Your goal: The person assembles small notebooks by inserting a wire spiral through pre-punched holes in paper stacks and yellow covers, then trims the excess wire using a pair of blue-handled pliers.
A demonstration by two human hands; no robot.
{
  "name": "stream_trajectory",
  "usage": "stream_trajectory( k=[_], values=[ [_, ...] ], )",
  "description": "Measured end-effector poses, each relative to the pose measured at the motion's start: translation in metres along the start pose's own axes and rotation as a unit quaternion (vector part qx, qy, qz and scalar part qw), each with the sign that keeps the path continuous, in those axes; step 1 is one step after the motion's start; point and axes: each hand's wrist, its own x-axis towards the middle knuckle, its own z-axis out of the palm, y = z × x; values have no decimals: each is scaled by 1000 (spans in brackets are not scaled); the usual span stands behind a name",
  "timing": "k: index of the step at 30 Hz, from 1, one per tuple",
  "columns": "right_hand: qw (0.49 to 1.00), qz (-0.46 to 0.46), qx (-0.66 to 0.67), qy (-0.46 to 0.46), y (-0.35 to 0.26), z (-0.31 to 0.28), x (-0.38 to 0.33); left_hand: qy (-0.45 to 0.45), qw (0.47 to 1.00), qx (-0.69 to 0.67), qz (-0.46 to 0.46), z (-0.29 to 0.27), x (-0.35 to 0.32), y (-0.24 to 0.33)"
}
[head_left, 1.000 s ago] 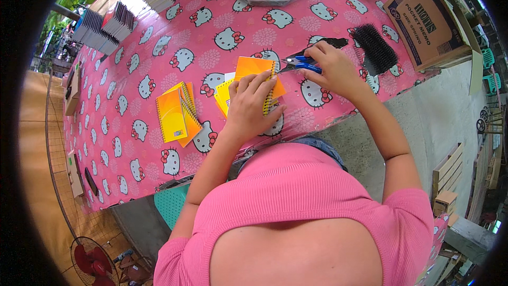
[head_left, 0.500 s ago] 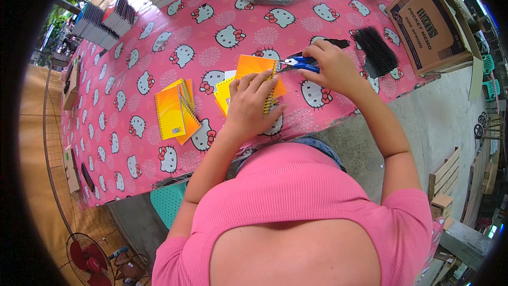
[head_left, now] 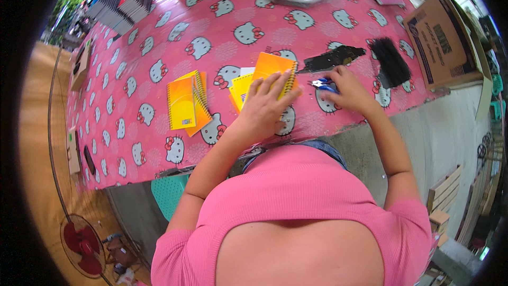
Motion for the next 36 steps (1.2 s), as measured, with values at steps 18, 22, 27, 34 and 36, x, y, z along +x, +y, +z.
stream_trajectory(
  k=[18,22,27,34,36],
  values=[
    [947,-292,-128,-45,-40,57,207,21,900,-327,-286,-137,-106,-134],
    [974,-215,-43,61,-41,23,231,-150,929,-226,-252,-117,-90,-179],
    [959,-35,127,253,-45,-103,250,8,983,-57,-172,-85,-56,-200],
    [934,47,-32,353,11,-146,138,52,948,-256,-184,-40,19,-94],
    [942,175,-133,252,60,-123,103,33,959,-221,-175,-17,31,-80]
  ],
)
